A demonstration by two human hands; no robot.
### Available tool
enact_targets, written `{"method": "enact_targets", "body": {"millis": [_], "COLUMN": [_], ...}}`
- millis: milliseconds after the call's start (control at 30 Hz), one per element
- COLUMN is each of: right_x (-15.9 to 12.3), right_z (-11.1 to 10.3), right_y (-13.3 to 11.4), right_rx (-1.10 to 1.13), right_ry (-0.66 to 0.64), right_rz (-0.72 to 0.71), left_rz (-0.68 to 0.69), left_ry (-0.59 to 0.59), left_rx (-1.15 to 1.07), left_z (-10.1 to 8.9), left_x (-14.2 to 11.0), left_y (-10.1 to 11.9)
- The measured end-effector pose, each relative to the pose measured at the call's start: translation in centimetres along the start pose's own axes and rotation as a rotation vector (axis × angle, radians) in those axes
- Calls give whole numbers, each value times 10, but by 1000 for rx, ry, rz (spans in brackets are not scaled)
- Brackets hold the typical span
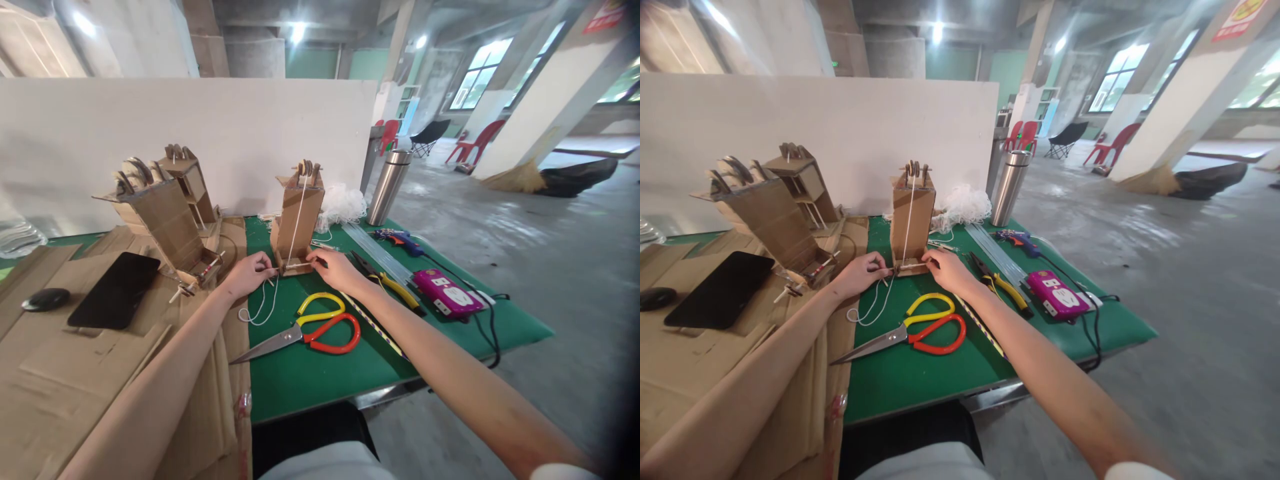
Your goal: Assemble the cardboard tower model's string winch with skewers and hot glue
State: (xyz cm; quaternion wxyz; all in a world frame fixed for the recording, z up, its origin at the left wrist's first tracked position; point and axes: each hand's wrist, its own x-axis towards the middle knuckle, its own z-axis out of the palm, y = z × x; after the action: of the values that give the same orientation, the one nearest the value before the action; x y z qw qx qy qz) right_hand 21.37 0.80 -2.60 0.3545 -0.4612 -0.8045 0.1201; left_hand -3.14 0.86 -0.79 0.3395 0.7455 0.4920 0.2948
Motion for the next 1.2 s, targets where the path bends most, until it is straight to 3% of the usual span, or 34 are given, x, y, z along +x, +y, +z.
{"method": "enact_targets", "body": {"millis": [233,767,1200], "right_x": [0,0,0], "right_z": [2,0,0], "right_y": [1,3,3], "right_rx": [-6,-41,-34], "right_ry": [-9,17,5], "right_rz": [5,-11,-16], "left_rz": [-51,45,175], "left_ry": [10,24,33], "left_rx": [7,218,609], "left_z": [0,0,-1], "left_x": [-2,-7,-10], "left_y": [3,8,16]}}
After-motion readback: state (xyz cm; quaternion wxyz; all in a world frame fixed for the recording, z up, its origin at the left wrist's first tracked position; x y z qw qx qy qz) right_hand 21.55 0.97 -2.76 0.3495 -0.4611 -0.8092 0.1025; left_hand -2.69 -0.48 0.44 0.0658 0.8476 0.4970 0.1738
